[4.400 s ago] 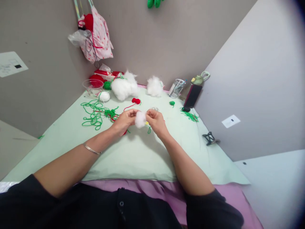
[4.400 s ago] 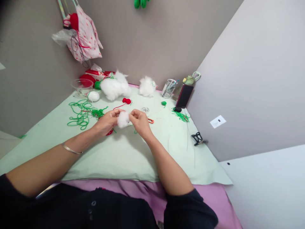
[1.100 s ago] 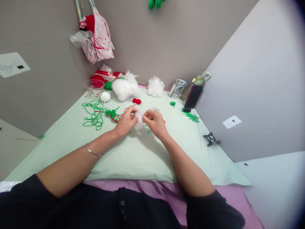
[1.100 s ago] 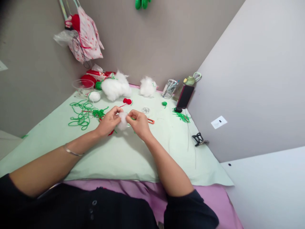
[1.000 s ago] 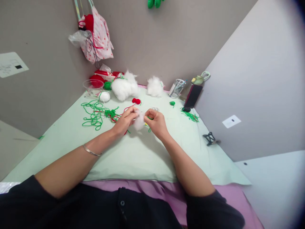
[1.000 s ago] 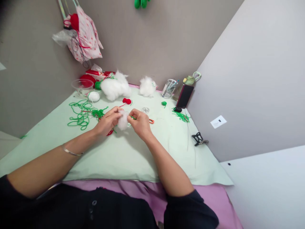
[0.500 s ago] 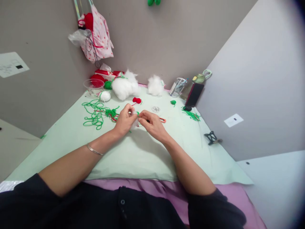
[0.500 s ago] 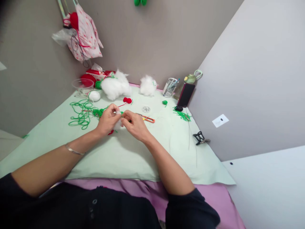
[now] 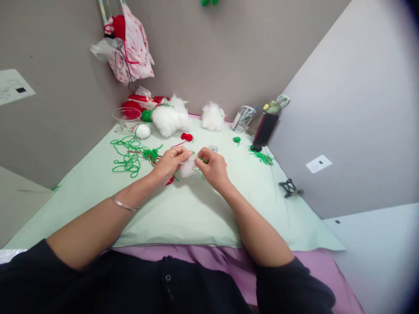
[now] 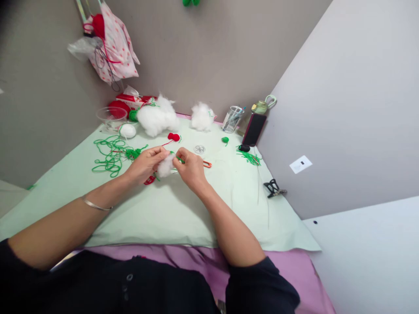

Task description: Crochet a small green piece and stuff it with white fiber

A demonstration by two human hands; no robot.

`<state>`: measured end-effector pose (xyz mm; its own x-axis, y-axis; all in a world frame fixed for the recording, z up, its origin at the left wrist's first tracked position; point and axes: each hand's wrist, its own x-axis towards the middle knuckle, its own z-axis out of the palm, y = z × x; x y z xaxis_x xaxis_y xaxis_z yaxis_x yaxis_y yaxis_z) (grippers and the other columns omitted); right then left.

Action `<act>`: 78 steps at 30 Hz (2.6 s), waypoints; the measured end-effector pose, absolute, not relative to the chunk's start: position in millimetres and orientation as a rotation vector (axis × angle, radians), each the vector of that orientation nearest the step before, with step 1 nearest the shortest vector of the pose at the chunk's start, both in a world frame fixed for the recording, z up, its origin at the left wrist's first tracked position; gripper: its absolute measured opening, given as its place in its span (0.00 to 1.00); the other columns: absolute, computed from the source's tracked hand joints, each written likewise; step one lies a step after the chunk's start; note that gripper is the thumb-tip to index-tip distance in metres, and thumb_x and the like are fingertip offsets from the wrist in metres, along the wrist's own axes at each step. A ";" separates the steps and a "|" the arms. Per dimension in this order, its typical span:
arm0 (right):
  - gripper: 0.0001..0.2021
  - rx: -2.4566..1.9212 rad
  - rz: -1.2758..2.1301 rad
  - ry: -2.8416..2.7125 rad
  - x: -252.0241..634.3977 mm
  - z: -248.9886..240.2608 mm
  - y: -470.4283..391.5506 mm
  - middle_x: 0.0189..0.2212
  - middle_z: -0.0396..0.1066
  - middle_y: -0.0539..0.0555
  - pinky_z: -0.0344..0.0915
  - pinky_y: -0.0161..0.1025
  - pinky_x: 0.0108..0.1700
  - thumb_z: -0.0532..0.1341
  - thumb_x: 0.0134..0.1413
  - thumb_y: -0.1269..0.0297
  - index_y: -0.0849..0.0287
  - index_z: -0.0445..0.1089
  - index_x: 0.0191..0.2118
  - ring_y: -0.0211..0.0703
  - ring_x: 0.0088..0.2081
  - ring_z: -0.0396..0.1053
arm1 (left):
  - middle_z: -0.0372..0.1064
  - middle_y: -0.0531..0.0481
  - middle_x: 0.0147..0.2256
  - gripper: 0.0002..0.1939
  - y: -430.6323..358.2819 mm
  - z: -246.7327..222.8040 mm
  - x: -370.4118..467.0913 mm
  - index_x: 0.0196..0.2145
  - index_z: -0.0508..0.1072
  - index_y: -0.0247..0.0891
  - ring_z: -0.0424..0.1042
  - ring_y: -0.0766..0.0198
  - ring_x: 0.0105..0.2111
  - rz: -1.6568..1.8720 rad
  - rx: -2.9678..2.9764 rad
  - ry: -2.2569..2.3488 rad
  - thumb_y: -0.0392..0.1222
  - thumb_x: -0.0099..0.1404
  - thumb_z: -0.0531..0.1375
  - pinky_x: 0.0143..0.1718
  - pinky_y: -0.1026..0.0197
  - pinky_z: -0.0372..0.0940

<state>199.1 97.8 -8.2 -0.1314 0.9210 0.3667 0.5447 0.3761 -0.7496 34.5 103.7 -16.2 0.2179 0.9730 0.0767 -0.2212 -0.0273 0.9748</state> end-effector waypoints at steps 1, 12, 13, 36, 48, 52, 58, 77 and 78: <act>0.07 -1.271 0.575 -1.799 199.3 -8.2 97.8 0.20 0.57 0.44 0.50 0.36 0.32 0.58 0.51 0.66 0.55 0.59 0.25 0.36 0.25 0.53 | 0.61 0.56 0.24 0.21 104.0 -17.6 34.2 0.26 0.67 0.38 0.58 0.69 0.22 1.176 1.194 0.863 0.56 0.55 0.70 0.22 0.65 0.56; 0.05 -1.151 0.622 -1.893 199.4 -2.0 89.7 0.20 0.53 0.42 0.51 0.36 0.31 0.57 0.57 0.65 0.54 0.60 0.30 0.36 0.24 0.52 | 0.67 0.56 0.32 0.19 104.2 -19.6 32.2 0.39 0.67 0.39 0.64 0.70 0.23 1.191 1.270 0.848 0.48 0.56 0.69 0.23 0.65 0.58; 0.03 -1.131 0.633 -1.928 198.7 -0.8 88.1 0.21 0.53 0.42 0.51 0.36 0.31 0.56 0.57 0.66 0.54 0.61 0.32 0.36 0.24 0.52 | 0.68 0.55 0.32 0.18 104.7 -20.2 32.1 0.38 0.68 0.39 0.64 0.70 0.23 1.195 1.280 0.851 0.47 0.56 0.69 0.23 0.65 0.58; 0.06 -1.147 0.681 -1.818 202.4 3.2 91.2 0.34 0.73 0.49 0.59 0.36 0.32 0.62 0.56 0.63 0.55 0.65 0.38 0.34 0.25 0.60 | 0.67 0.55 0.33 0.13 102.0 -28.8 42.3 0.37 0.65 0.40 0.69 0.67 0.28 1.368 1.242 0.911 0.45 0.59 0.65 0.31 0.64 0.65; 0.08 -1.348 0.480 -1.819 202.3 -6.2 98.2 0.19 0.57 0.43 0.49 0.37 0.31 0.60 0.54 0.64 0.54 0.62 0.26 0.37 0.23 0.53 | 0.72 0.51 0.34 0.17 99.8 -22.5 40.0 0.40 0.70 0.37 0.71 0.65 0.30 1.201 1.250 0.862 0.47 0.57 0.68 0.30 0.64 0.64; 0.07 -1.273 0.578 -1.861 203.2 -4.2 95.5 0.19 0.59 0.43 0.52 0.36 0.32 0.58 0.59 0.62 0.55 0.64 0.29 0.37 0.24 0.55 | 0.73 0.51 0.33 0.18 103.0 -24.5 38.2 0.38 0.67 0.38 0.74 0.63 0.30 1.176 1.241 0.863 0.48 0.56 0.68 0.32 0.61 0.67; 0.07 -1.118 0.741 -2.028 199.3 5.4 85.7 0.21 0.58 0.44 0.51 0.36 0.31 0.55 0.62 0.62 0.55 0.64 0.32 0.37 0.25 0.55 | 0.64 0.58 0.27 0.12 106.1 -31.6 37.0 0.33 0.63 0.41 0.63 0.68 0.24 1.278 1.250 0.988 0.39 0.56 0.65 0.26 0.65 0.59; 0.10 -1.270 0.753 -1.618 203.9 -8.9 106.7 0.16 0.52 0.42 0.47 0.36 0.26 0.60 0.53 0.57 0.56 0.64 0.25 0.34 0.21 0.49 | 0.75 0.48 0.40 0.19 106.6 -20.9 35.6 0.41 0.74 0.37 0.72 0.66 0.31 1.174 1.184 0.831 0.44 0.52 0.71 0.31 0.65 0.66; 0.11 -1.260 0.773 -1.613 203.1 -9.9 106.5 0.16 0.53 0.43 0.47 0.36 0.25 0.59 0.53 0.56 0.56 0.64 0.25 0.34 0.21 0.49 | 0.74 0.49 0.39 0.19 105.9 -21.4 36.3 0.40 0.74 0.37 0.71 0.67 0.31 1.192 1.183 0.841 0.45 0.51 0.71 0.31 0.65 0.65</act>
